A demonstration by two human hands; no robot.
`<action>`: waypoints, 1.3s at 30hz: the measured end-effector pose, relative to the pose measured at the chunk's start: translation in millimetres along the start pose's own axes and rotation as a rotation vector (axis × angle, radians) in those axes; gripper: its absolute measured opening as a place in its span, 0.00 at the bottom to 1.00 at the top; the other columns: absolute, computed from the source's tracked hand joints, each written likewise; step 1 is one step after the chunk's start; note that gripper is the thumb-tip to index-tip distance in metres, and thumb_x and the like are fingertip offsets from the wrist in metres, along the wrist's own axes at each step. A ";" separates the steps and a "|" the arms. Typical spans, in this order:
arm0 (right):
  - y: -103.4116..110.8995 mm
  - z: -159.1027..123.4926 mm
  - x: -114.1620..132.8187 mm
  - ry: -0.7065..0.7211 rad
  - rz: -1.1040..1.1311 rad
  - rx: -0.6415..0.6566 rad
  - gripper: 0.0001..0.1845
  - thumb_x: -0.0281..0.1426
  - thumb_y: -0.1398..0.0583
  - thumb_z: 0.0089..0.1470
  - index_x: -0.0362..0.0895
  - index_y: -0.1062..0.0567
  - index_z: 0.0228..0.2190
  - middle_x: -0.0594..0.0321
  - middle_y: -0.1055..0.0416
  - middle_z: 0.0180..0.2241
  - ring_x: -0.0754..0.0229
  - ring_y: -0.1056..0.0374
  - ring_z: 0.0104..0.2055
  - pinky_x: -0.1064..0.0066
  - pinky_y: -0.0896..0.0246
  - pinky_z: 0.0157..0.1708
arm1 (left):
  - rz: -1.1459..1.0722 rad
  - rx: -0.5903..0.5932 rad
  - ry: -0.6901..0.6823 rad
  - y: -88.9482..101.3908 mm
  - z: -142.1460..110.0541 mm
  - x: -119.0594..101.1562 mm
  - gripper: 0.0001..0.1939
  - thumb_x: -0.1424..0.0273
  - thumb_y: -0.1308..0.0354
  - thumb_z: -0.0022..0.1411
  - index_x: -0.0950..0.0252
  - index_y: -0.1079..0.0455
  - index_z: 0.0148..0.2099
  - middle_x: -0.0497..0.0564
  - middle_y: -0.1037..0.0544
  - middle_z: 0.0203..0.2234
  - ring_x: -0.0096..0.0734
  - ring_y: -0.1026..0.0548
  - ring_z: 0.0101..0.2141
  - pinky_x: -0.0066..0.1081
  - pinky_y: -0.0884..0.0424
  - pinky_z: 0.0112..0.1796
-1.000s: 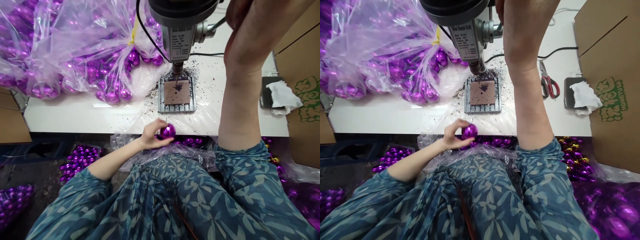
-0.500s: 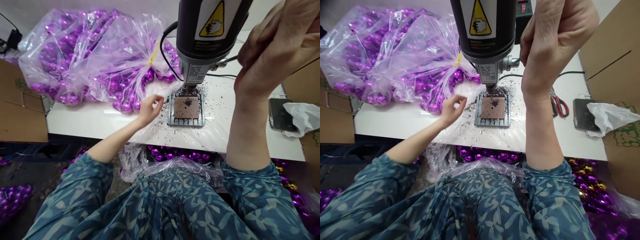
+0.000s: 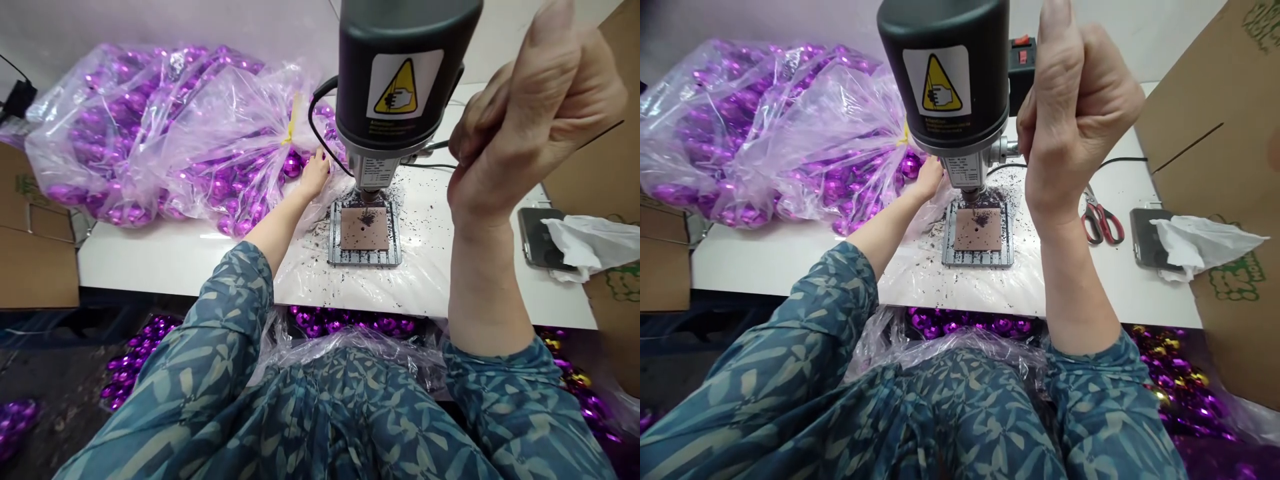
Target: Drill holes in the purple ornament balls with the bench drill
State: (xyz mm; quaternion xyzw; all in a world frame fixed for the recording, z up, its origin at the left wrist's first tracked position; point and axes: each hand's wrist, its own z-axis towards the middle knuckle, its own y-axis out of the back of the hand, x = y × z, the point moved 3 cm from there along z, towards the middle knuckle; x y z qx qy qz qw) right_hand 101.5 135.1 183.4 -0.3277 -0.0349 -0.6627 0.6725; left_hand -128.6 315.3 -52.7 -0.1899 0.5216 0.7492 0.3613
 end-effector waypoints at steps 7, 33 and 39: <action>1.4 0.1 -0.8 0.005 -0.021 0.008 0.33 0.52 0.36 0.49 0.42 0.44 0.17 0.73 0.50 0.11 0.74 0.50 0.12 0.71 0.66 0.16 | -0.129 0.019 0.139 28.6 -25.3 -16.6 0.17 0.79 0.33 0.60 0.65 0.25 0.51 0.59 0.23 0.56 0.47 0.25 0.60 0.43 0.32 0.64; 2.4 -5.3 -7.9 0.111 0.066 0.037 0.27 0.50 0.39 0.56 0.39 0.36 0.23 0.75 0.49 0.13 0.81 0.51 0.14 0.82 0.63 0.17 | -0.802 0.165 0.243 -4.6 -163.6 -84.6 0.33 0.50 0.28 0.62 0.60 0.33 0.60 0.60 0.18 0.57 0.44 0.18 0.58 0.46 0.22 0.60; 2.8 -4.5 -10.2 0.120 -0.012 0.018 0.30 0.55 0.41 0.54 0.41 0.38 0.23 0.77 0.52 0.11 0.80 0.53 0.13 0.80 0.64 0.16 | -0.655 0.172 0.172 -6.5 -161.3 -94.8 0.30 0.55 0.26 0.61 0.62 0.31 0.57 0.60 0.18 0.55 0.45 0.19 0.56 0.45 0.22 0.57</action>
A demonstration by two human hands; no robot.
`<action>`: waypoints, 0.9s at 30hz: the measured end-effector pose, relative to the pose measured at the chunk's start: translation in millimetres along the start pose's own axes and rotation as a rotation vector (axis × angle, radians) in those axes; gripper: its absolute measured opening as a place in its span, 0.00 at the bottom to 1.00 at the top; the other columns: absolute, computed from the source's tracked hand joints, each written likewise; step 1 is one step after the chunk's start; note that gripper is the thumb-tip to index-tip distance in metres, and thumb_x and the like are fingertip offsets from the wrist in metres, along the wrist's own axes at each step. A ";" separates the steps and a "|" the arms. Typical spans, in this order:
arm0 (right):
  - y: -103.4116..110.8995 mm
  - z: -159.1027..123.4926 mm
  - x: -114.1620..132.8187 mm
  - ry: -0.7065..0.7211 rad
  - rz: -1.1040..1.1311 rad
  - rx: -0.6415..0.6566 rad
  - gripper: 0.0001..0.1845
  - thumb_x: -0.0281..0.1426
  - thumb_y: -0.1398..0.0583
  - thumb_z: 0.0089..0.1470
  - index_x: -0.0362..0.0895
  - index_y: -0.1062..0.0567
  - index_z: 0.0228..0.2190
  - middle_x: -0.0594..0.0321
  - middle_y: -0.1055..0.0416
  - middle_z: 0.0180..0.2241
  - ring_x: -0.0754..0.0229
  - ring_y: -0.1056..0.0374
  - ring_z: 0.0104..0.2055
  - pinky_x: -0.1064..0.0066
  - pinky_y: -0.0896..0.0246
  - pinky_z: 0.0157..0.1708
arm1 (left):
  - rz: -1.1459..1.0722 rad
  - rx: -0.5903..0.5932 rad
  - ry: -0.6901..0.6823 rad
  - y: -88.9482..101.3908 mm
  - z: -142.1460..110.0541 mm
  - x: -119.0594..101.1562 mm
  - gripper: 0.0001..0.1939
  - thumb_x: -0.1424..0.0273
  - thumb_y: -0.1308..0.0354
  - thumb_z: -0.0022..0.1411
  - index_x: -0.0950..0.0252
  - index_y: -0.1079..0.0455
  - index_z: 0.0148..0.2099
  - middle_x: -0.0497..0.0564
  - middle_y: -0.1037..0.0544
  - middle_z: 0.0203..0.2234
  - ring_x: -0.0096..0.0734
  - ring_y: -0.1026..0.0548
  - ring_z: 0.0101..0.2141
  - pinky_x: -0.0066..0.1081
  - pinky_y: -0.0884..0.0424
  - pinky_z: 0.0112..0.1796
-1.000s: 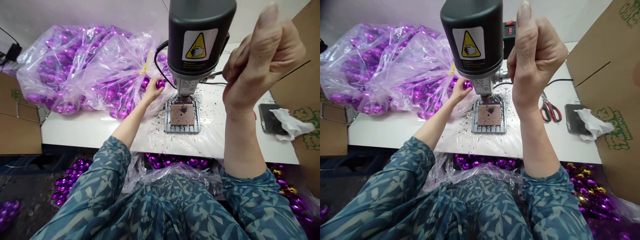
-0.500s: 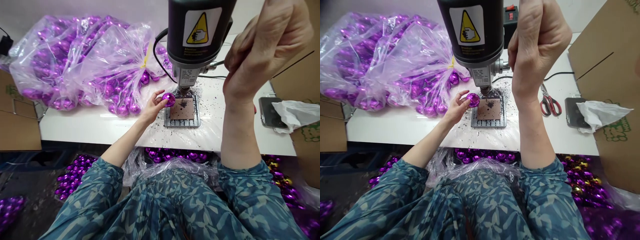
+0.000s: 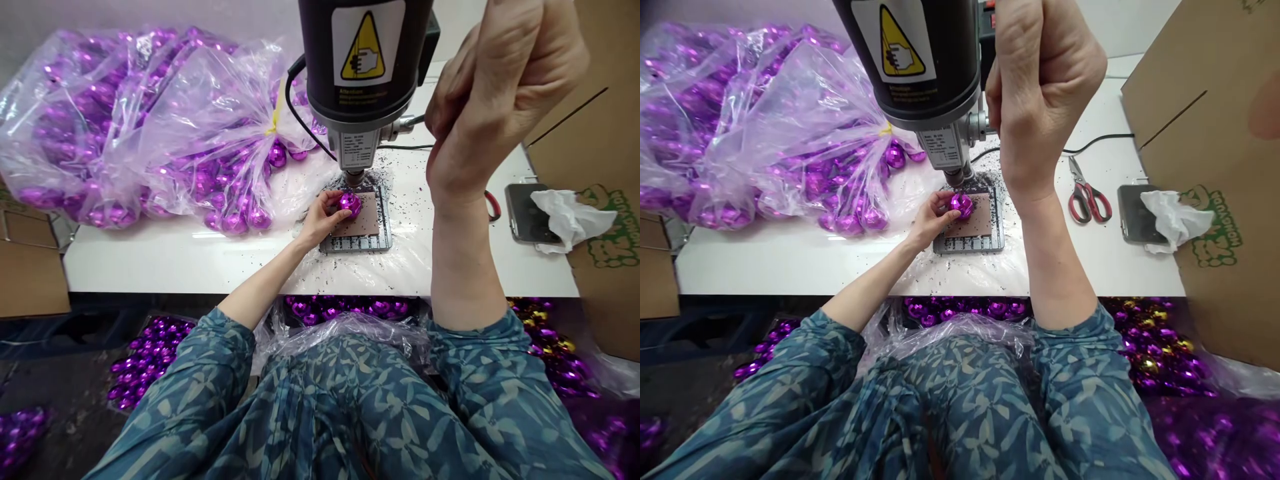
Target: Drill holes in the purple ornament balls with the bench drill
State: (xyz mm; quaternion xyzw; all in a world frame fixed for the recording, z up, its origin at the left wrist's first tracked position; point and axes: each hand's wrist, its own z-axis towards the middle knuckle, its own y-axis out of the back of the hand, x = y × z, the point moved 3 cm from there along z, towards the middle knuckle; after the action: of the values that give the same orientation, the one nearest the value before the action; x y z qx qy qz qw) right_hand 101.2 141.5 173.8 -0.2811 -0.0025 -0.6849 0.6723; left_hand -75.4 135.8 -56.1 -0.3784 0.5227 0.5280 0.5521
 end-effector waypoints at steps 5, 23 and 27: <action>-2.1 -1.3 2.4 -0.027 -0.011 0.017 0.29 0.55 0.42 0.53 0.41 0.38 0.24 0.76 0.50 0.12 0.80 0.51 0.13 0.82 0.63 0.16 | 0.207 -0.055 -0.089 -5.5 -4.6 -3.9 0.29 0.56 0.23 0.56 0.60 0.27 0.55 0.57 0.18 0.51 0.49 0.22 0.56 0.49 0.25 0.59; 12.9 -39.9 10.8 -0.006 -0.193 -0.092 0.41 0.58 0.43 0.59 0.43 0.60 0.22 0.70 0.62 0.14 0.78 0.58 0.15 0.71 0.65 0.21 | 0.038 0.032 -0.110 -17.2 -9.1 -3.0 0.33 0.47 0.28 0.60 0.58 0.34 0.57 0.59 0.20 0.54 0.47 0.20 0.56 0.49 0.23 0.59; 27.0 -52.9 -0.2 -0.009 -0.228 -0.090 0.41 0.56 0.43 0.61 0.42 0.60 0.20 0.69 0.65 0.14 0.78 0.63 0.16 0.71 0.67 0.20 | 0.034 0.031 -0.104 -17.1 -9.7 -1.7 0.34 0.45 0.28 0.60 0.58 0.34 0.58 0.59 0.20 0.55 0.48 0.20 0.56 0.48 0.23 0.58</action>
State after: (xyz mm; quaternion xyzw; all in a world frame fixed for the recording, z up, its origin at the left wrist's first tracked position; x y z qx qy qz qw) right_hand 105.8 118.9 119.1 -0.3119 -0.0069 -0.7550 0.5768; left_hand -60.2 123.4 -58.4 -0.3328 0.5076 0.5480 0.5755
